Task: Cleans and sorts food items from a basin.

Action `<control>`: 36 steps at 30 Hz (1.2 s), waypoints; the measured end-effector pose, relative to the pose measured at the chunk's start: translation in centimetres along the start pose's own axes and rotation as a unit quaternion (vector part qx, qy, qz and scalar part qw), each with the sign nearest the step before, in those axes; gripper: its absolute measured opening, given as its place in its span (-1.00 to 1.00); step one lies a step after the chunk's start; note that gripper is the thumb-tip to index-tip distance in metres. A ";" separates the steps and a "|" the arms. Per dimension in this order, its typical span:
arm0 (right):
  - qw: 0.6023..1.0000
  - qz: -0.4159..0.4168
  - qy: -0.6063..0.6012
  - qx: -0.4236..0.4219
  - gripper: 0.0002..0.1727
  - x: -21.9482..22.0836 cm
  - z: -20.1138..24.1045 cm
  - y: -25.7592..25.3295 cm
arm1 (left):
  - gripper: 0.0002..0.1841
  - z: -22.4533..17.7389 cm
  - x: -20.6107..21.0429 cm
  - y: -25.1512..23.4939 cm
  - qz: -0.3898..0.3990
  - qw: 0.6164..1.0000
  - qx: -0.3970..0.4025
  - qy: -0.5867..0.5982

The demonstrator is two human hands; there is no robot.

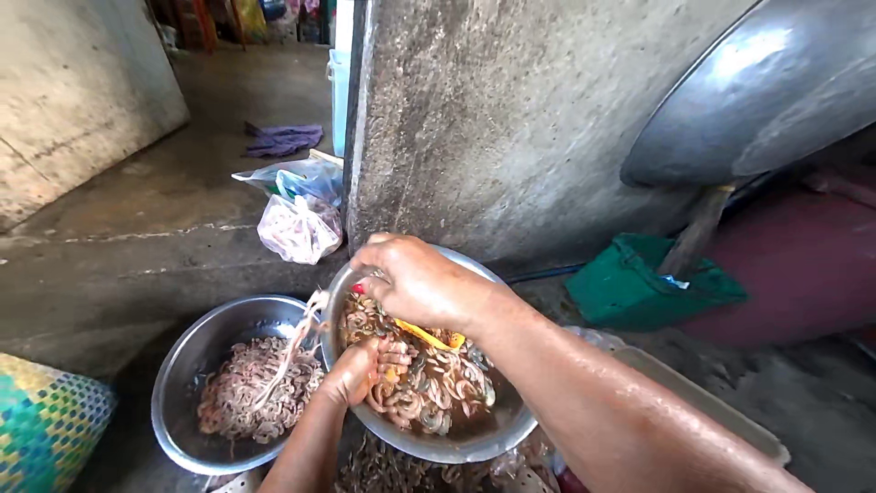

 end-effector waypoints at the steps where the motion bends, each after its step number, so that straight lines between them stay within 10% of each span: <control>1: 1.000 0.000 -0.001 0.002 -0.75 0.3 -0.5 0.8 | -0.46 -0.1 0.0 -0.1 0.007 1.000 0.004 -0.007; 9: 0.969 0.106 -0.066 0.211 -0.58 9.7 -9.7 8.4 | -0.49 -0.5 1.9 -0.3 0.027 1.000 -0.004 -0.007; 17: 0.984 -0.048 -0.070 0.159 -0.73 12.6 -13.0 9.7 | -0.41 -1.0 3.0 0.2 0.113 0.993 0.018 -0.039; 20: 0.967 -0.204 -0.085 0.124 -0.84 10.2 -13.6 9.9 | -0.60 -1.3 2.2 -0.7 0.007 0.987 0.051 -0.155; 26: 0.872 -0.480 -0.086 0.024 -0.93 4.5 -13.1 8.9 | -0.73 -1.6 0.4 -2.6 -0.104 0.808 -0.008 -0.580; 31: 0.949 0.042 -0.011 0.312 -0.50 11.7 -17.8 5.9 | -0.60 -1.3 2.8 -2.0 -0.049 0.676 -0.178 -0.714; 36: 0.964 0.094 -0.076 0.239 -0.77 11.5 -15.2 6.2 | -0.56 0.9 3.0 -2.6 -0.030 0.681 -0.165 -0.713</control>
Point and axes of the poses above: each hand's wrist, its own y-axis away from the middle knuckle, its own x-axis out of the palm, z = x × y, the point moved 2 cm from there along -y, towards the middle knuckle, and after that the axes turned 1 degree about -z, right-handed, at the moved point
